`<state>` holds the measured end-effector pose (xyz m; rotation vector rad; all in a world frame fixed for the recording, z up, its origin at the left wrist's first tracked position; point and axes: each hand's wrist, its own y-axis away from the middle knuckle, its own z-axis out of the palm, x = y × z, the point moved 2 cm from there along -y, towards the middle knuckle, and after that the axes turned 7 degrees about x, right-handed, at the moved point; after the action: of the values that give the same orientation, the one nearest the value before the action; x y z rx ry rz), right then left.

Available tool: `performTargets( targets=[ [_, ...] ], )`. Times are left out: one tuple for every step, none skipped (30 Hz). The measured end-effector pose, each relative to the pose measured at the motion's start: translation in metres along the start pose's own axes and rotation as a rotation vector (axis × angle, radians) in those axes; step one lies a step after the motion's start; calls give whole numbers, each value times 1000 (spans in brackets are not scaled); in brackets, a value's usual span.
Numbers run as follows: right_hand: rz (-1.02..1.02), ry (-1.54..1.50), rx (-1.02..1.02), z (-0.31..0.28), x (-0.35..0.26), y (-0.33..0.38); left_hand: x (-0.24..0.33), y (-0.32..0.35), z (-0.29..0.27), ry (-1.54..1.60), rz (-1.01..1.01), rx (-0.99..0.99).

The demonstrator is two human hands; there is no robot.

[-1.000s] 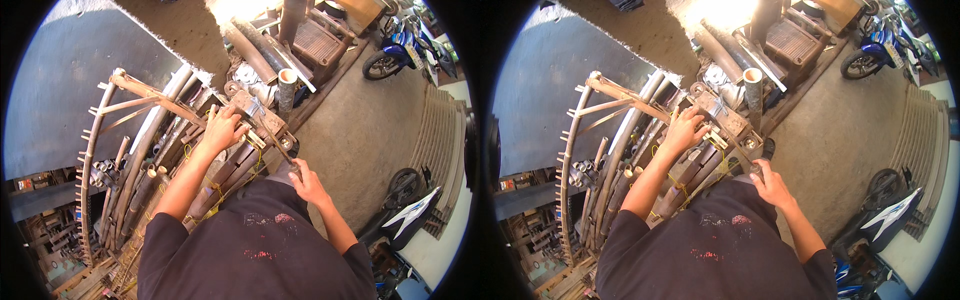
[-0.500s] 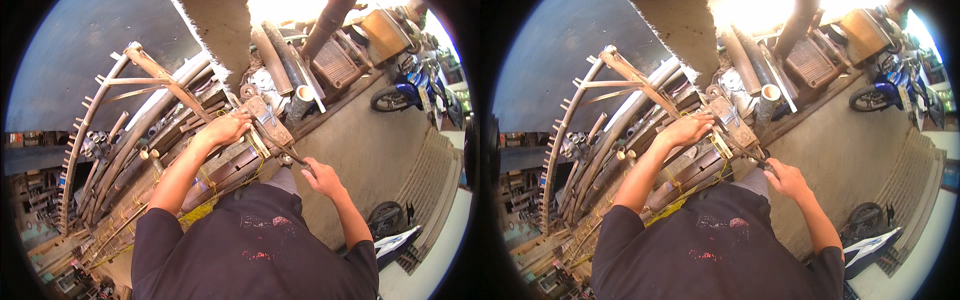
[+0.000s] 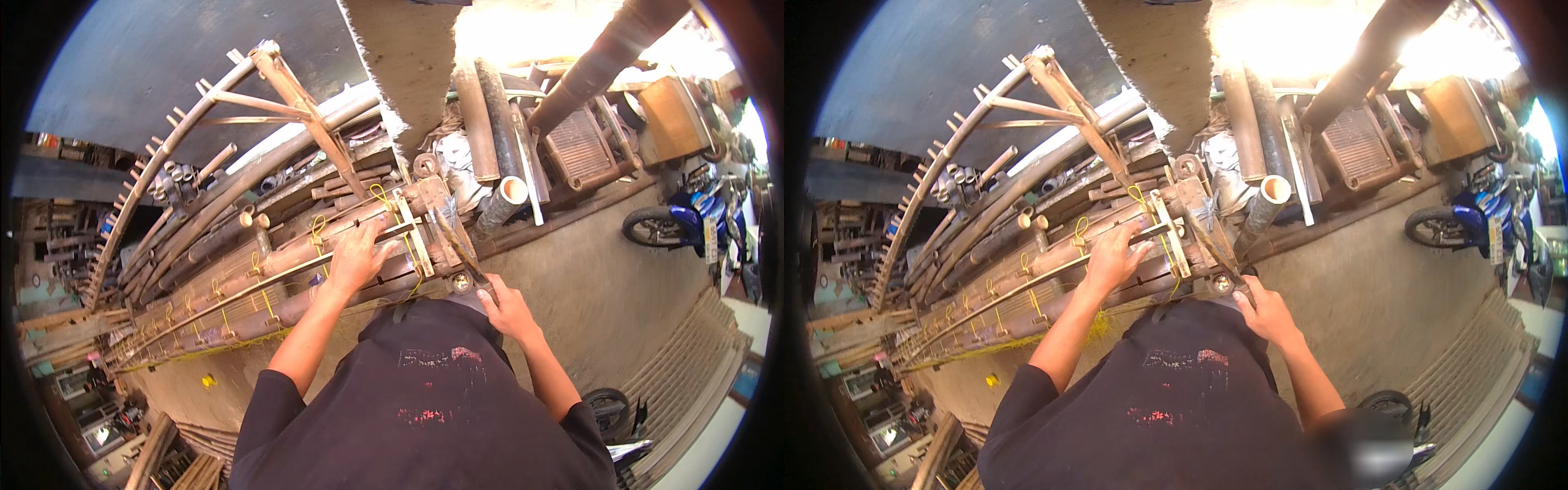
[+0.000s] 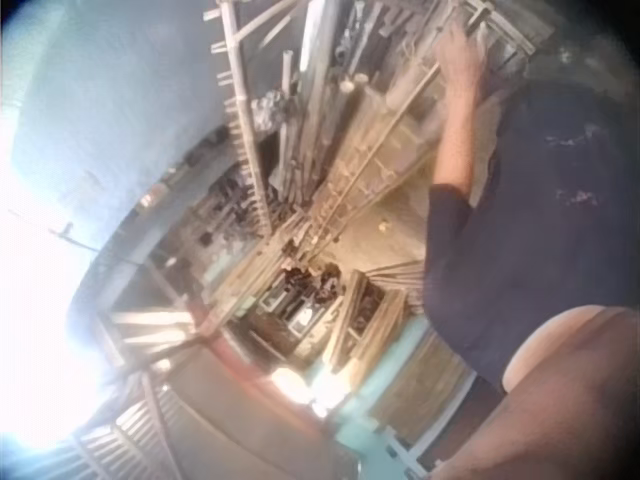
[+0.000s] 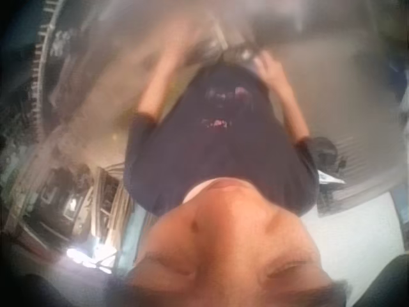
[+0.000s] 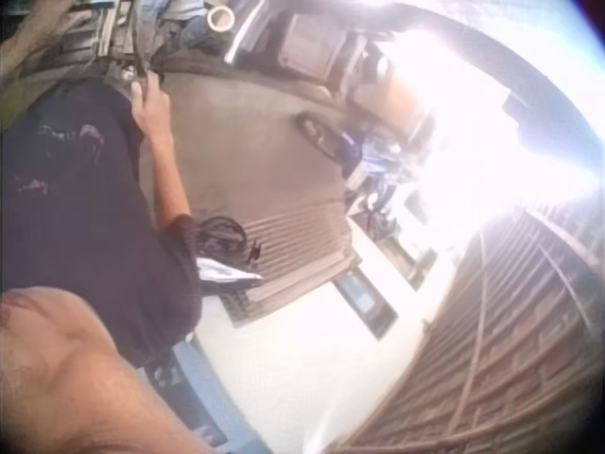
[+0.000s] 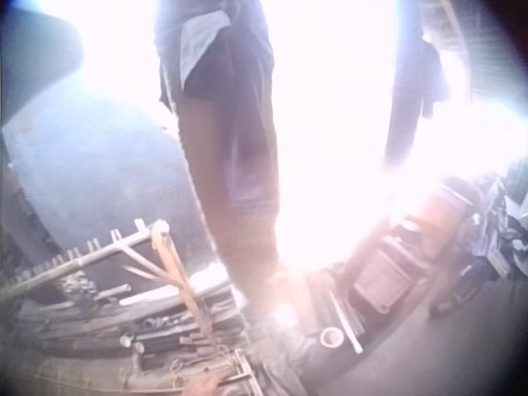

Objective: The person assembles a bamboo structure by tying bamboo poles together with yellow string and hammering small wooden blocks into place. They repeatedly wrap string around the poles and secure them, then use a hammer to drive blocks into the frame.

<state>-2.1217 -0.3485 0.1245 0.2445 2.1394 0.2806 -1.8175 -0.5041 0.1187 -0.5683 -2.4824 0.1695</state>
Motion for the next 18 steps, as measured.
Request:
performTargets(
  targets=[
    [-33,13,-19,0,0,-4,-2,3,3,-33,42,56],
    [-66,25,-38,0,0,-8,-6,7,6,-47,22,39],
    [-127,36,-45,-1,-1,-14,-9,11,9,-61,2,22],
    [-182,51,-51,-3,-1,-19,-5,12,8,-68,-17,2],
    [-236,64,-57,-6,-3,-21,-2,13,6,-76,-56,-37],
    [-251,78,-62,-10,-4,-21,2,13,3,-84,-93,-78],
    [-274,90,-67,-13,-6,-24,4,13,0,-97,-130,-113],
    [-295,101,-70,-16,-10,-27,2,13,0,-76,-140,-113],
    [-253,98,-81,-22,-14,-30,0,13,1,-54,-149,-115],
    [-206,97,-96,-29,-20,-32,-2,17,2,-28,-162,-122],
    [-159,94,-108,-33,-22,-34,3,11,-6,16,-214,-195],
    [-148,86,-94,-34,-19,-35,6,1,-18,62,-266,-268],
    [-140,81,-82,-35,-15,-38,7,-5,-25,108,-320,-338],
    [-132,74,-70,-35,-14,-39,5,-7,-26,107,-319,-348],
    [-152,74,-45,-34,-16,-37,4,-8,-25,106,-317,-359],
    [-153,67,-30,-33,-18,-36,4,-10,-25,105,-313,-368],
    [-154,59,-14,-31,-20,-36,2,-9,-22,87,-323,-375],
    [-155,51,2,-29,-22,-36,-2,-5,-21,90,-302,-384]
  ],
)
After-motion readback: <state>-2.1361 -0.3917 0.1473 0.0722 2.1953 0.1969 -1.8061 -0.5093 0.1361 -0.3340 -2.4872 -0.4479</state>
